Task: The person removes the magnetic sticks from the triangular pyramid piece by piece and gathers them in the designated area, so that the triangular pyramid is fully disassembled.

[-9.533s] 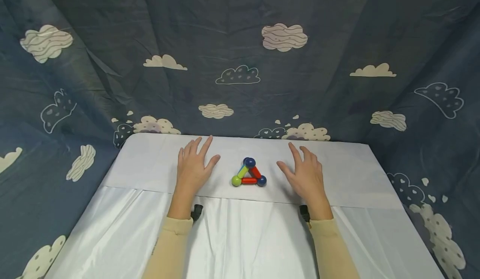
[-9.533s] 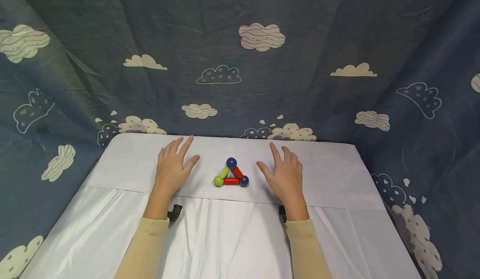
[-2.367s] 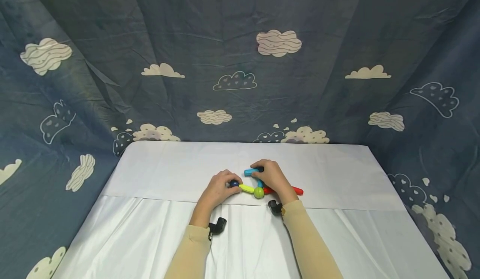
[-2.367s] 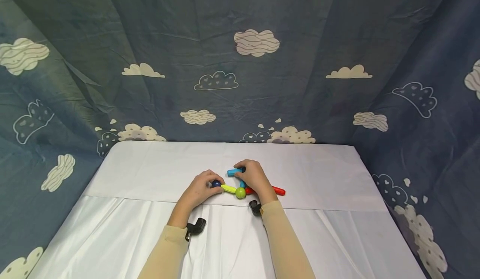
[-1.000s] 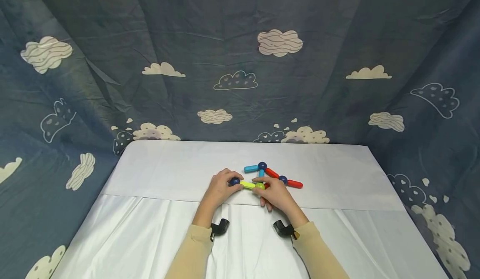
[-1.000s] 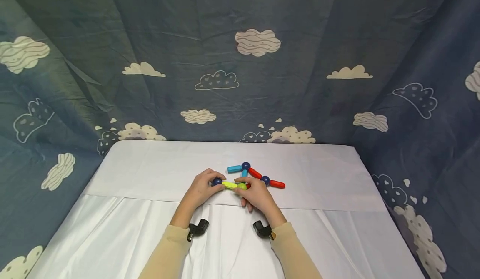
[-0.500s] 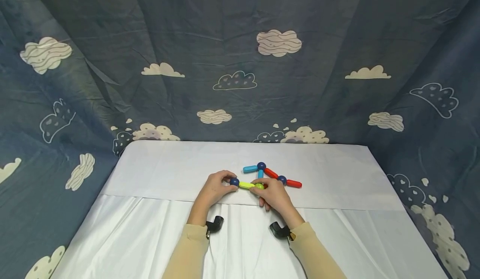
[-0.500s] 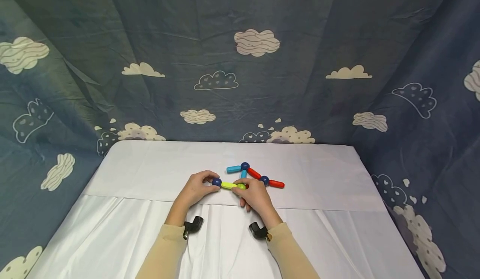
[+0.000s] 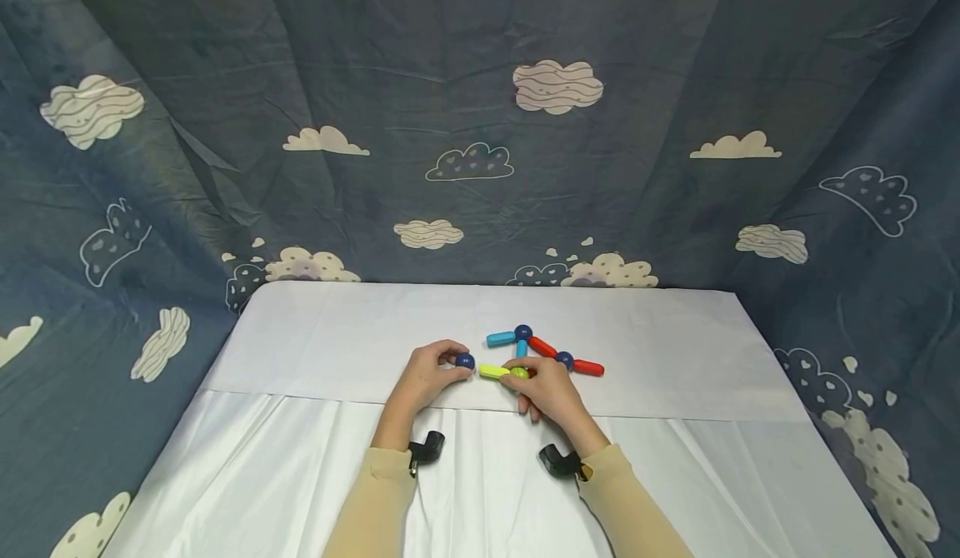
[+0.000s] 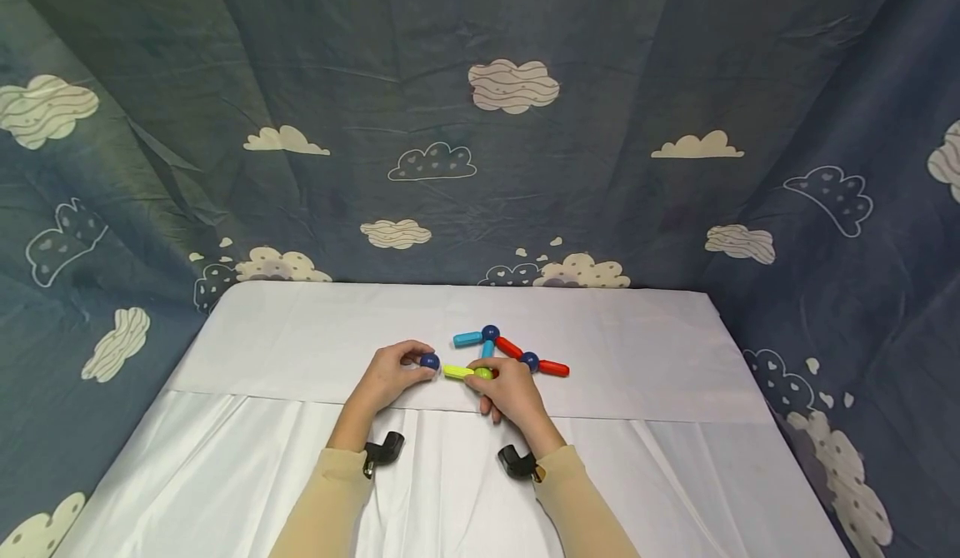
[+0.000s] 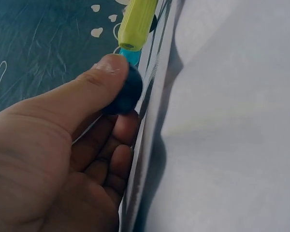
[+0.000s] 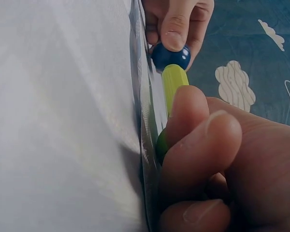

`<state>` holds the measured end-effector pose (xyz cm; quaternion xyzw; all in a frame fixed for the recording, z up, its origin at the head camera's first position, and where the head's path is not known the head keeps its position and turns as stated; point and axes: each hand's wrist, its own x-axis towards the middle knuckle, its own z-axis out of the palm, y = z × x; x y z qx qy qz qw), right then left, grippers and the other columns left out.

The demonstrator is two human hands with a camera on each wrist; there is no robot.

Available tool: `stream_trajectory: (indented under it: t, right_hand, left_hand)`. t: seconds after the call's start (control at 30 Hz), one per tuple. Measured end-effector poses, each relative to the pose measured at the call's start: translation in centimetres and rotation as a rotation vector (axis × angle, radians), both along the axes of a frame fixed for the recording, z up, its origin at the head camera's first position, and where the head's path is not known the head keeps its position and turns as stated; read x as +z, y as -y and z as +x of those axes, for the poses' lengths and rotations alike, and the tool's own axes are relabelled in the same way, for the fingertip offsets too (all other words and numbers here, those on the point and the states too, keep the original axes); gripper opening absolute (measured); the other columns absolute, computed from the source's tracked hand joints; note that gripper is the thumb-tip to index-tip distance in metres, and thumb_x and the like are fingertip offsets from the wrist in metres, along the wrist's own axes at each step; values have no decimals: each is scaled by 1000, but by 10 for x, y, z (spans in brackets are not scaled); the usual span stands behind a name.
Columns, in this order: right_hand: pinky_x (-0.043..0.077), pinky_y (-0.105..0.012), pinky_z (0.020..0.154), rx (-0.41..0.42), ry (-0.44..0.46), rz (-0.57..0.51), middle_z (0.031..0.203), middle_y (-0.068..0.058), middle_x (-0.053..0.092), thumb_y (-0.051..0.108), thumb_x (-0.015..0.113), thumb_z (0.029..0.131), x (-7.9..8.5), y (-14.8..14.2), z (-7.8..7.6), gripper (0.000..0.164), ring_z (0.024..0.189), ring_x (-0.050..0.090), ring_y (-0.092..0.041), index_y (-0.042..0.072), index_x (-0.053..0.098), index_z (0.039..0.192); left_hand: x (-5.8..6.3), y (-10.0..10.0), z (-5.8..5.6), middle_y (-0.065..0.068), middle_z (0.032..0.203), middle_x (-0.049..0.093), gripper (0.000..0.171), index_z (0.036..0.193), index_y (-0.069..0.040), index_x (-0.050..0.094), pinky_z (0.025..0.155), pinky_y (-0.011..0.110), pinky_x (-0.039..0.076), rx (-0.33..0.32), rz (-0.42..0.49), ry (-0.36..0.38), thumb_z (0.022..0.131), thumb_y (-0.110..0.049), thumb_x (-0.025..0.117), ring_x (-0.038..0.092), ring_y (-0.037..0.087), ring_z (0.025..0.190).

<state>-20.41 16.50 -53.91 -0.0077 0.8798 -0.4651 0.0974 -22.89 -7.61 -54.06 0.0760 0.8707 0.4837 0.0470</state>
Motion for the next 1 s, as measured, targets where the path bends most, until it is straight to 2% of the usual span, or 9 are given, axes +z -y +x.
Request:
stream_trajectory:
  t: [0.13, 0.23, 0.47, 0.7, 0.83, 1.0]
  right_hand:
    - [42, -22, 40, -3, 2, 2, 51, -2, 61, 28, 81, 95, 0, -1, -1, 30, 33, 51, -11, 16, 77, 122]
    - [42, -22, 40, 0, 5, -7, 51, -2, 61, 28, 81, 95, -1, -1, -1, 30, 33, 50, -10, 17, 77, 122]
    - [43, -22, 40, 7, 15, -28, 52, -3, 62, 28, 80, 96, 0, -2, 0, 30, 34, 50, -10, 17, 77, 123]
    - [44, -22, 41, -1, 11, -24, 53, -3, 62, 29, 80, 96, -1, -3, 1, 30, 34, 50, -11, 17, 77, 123]
    - [43, -22, 41, -9, 24, -21, 53, -3, 62, 29, 80, 96, 0, -3, 2, 31, 35, 50, -12, 18, 77, 124]
    - [41, -21, 40, -2, 24, -30, 52, -3, 62, 29, 80, 96, 1, -2, 2, 31, 34, 50, -10, 17, 77, 124]
  left_hand:
    - [-2, 2, -3, 3, 110, 77, 36, 124, -17, 76, 94, 39, 57, 35, 63, -14, 90, -24, 86, 68, 16, 99]
    - [1, 6, -5, 6, 111, 78, 37, 124, -13, 76, 89, 32, 58, 84, 124, -26, 90, -21, 87, 69, 14, 96]
    - [14, 36, -7, 9, 111, 77, 36, 124, -13, 76, 89, 31, 58, 207, 188, -29, 91, -24, 85, 71, 20, 100]
    - [33, 72, -21, 14, 117, 75, 38, 127, -12, 75, 87, 20, 51, 318, 204, -82, 93, -27, 84, 66, 19, 103]
    - [45, 90, -30, 15, 118, 74, 40, 129, -11, 75, 84, 14, 49, 369, 212, -95, 94, -29, 83, 64, 13, 100]
    - [45, 115, -43, 16, 121, 72, 41, 132, -8, 72, 79, 8, 48, 465, 239, -102, 97, -27, 80, 61, 3, 95]
